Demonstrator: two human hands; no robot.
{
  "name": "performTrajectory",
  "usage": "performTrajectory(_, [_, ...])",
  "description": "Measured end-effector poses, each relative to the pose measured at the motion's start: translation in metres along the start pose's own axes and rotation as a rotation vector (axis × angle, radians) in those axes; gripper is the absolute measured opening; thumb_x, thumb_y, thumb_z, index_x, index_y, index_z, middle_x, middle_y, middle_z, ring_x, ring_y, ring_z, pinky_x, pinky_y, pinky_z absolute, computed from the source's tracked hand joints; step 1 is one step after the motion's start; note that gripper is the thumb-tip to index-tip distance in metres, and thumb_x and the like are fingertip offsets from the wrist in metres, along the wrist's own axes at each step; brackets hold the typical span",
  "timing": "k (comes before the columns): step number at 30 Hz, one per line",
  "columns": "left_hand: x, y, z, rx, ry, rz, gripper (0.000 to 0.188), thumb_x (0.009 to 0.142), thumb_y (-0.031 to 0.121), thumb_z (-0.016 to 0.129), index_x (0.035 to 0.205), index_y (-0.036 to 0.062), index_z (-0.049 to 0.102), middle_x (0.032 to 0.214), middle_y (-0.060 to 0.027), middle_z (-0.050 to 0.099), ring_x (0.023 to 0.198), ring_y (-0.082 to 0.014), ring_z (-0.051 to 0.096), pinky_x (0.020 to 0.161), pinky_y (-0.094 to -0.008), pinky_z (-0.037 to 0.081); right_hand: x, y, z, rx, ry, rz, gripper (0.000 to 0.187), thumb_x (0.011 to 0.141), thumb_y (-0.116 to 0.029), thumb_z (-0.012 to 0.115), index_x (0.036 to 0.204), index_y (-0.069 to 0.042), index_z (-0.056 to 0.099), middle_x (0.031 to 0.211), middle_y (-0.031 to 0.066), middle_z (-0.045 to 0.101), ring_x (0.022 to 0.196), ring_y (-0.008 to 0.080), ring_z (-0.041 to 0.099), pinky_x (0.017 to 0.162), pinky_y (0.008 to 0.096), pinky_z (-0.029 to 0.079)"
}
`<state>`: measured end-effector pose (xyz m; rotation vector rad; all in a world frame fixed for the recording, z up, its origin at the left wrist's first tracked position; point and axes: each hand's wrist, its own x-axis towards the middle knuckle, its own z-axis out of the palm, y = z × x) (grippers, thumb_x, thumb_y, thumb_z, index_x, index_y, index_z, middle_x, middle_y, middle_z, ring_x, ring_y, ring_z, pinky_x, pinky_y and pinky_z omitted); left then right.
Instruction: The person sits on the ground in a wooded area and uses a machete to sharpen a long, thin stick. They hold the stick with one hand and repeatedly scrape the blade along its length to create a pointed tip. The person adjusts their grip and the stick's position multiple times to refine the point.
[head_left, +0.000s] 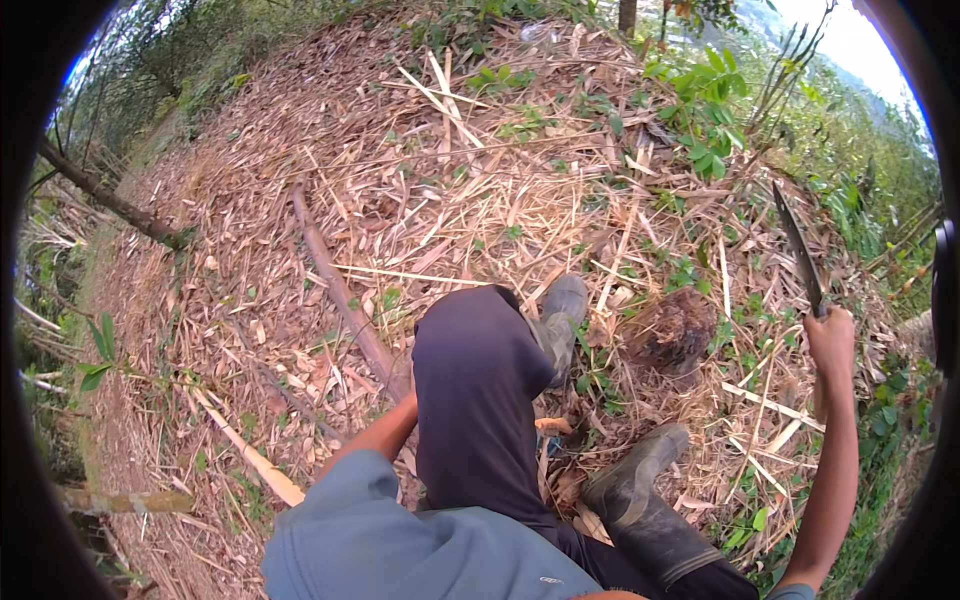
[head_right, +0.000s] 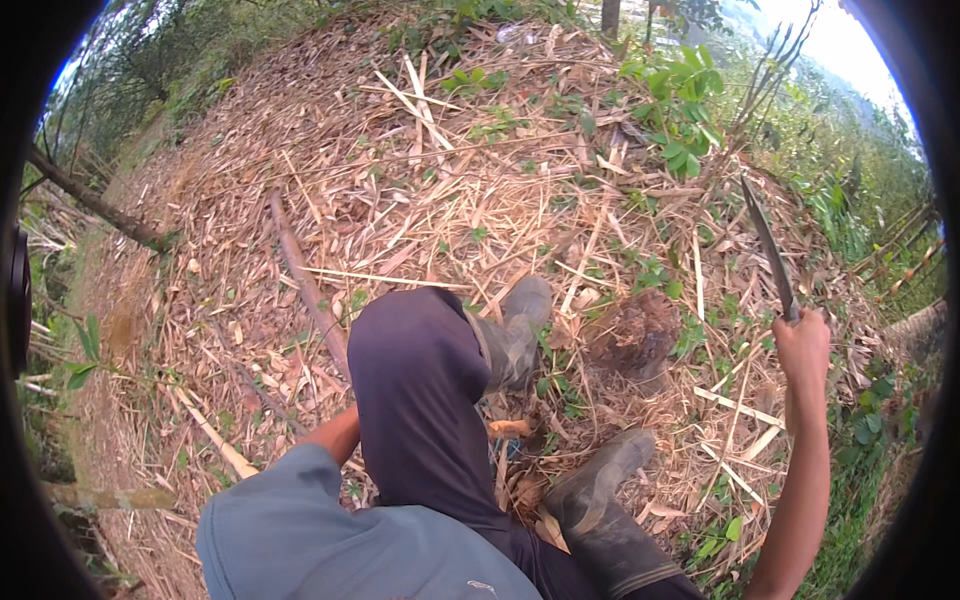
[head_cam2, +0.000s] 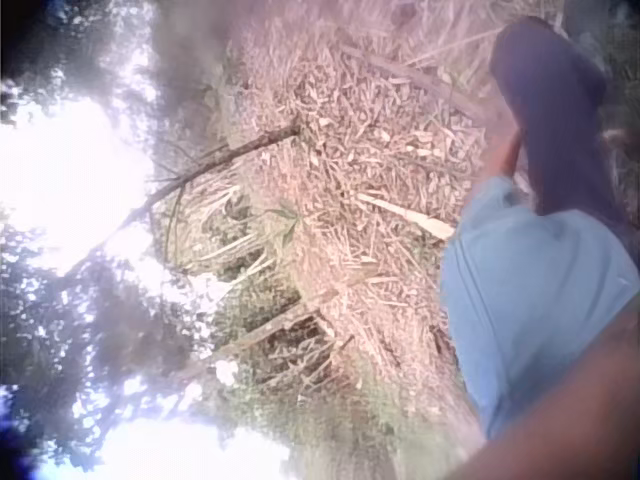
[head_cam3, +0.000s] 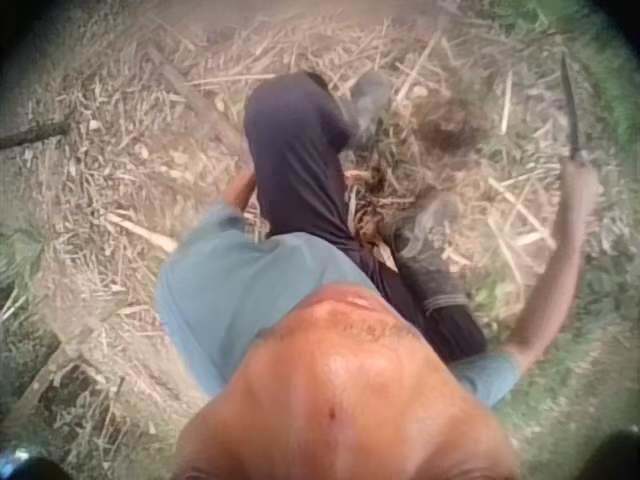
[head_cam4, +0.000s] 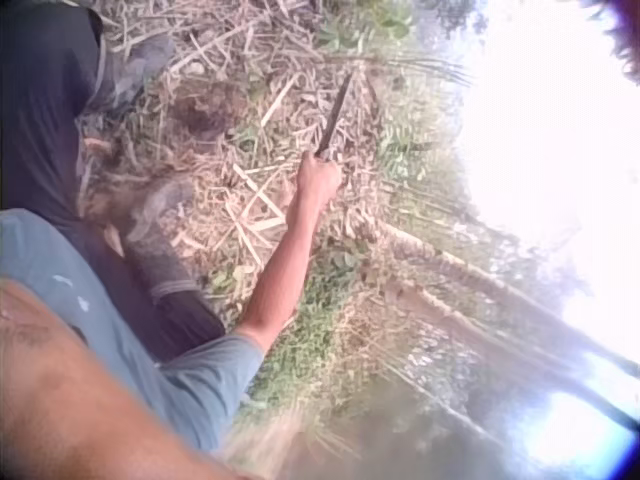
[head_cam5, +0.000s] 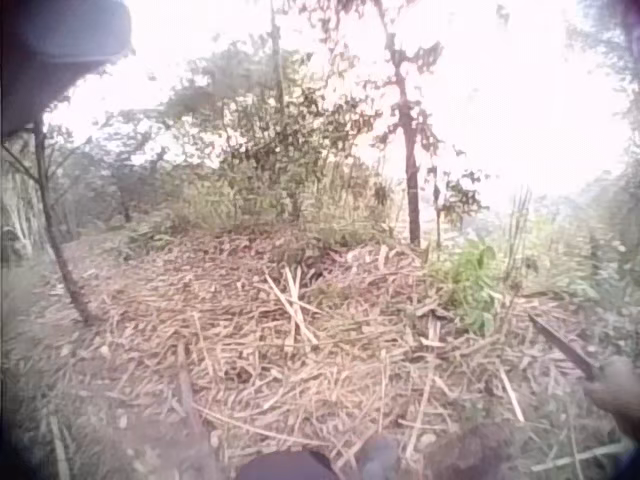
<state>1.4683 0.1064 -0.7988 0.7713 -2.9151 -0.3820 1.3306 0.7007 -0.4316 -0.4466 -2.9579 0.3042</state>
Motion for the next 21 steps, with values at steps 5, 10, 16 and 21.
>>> performTrajectory(5, [-0.102, -0.066, -0.006, 0.138, -0.177, -0.134, 0.067, 0.095, 0.033, 0.055, 0.150, -0.0016, 0.038, 0.147, -0.0268, 0.042, 0.132, -0.0408, 0.045, 0.111, -0.0511, 0.035, 0.055, -0.054, 0.060, -0.239, 0.010, -0.088, 0.034, 0.078, -0.025, 0.068, 0.097, 0.004, 0.068, 0.103, 0.0280, 0.070, 0.099, 0.0449, 0.068, 0.088, 0.0520, 0.053])
performTrajectory(10, [-0.132, -0.086, -0.007, 0.228, -0.223, -0.097, 0.068, 0.095, 0.033, 0.055, 0.151, -0.0016, 0.037, 0.150, -0.0257, 0.040, 0.138, -0.0405, 0.039, 0.114, -0.0511, 0.029, 0.143, -0.045, 0.130, -0.420, -0.073, -0.308, 0.028, 0.074, -0.019, 0.070, 0.093, 0.002, 0.065, 0.104, 0.0253, 0.068, 0.099, 0.0431, 0.067, 0.087, 0.0515, 0.053])
performTrajectory(16, [-0.136, -0.096, -0.027, 0.334, -0.300, -0.020, 0.070, 0.094, 0.033, 0.055, 0.151, -0.0017, 0.037, 0.153, -0.0244, 0.037, 0.145, -0.0400, 0.031, 0.119, -0.0510, 0.023, 0.186, -0.019, 0.155, -0.310, -0.151, -0.373, 0.027, 0.068, -0.017, 0.073, 0.084, 0.003, 0.065, 0.092, 0.0270, 0.068, 0.088, 0.0429, 0.068, 0.082, 0.0506, 0.055])
performTrajectory(21, [-0.138, -0.099, -0.088, 0.469, -0.256, 0.191, 0.071, 0.093, 0.033, 0.054, 0.151, -0.0017, 0.036, 0.156, -0.0233, 0.034, 0.151, -0.0397, 0.024, 0.123, -0.0509, 0.018, 0.239, -0.023, 0.069, -0.542, -0.447, -0.325, 0.026, 0.064, -0.017, 0.072, 0.078, 0.005, 0.070, 0.086, 0.0276, 0.070, 0.083, 0.0433, 0.070, 0.076, 0.0499, 0.057])
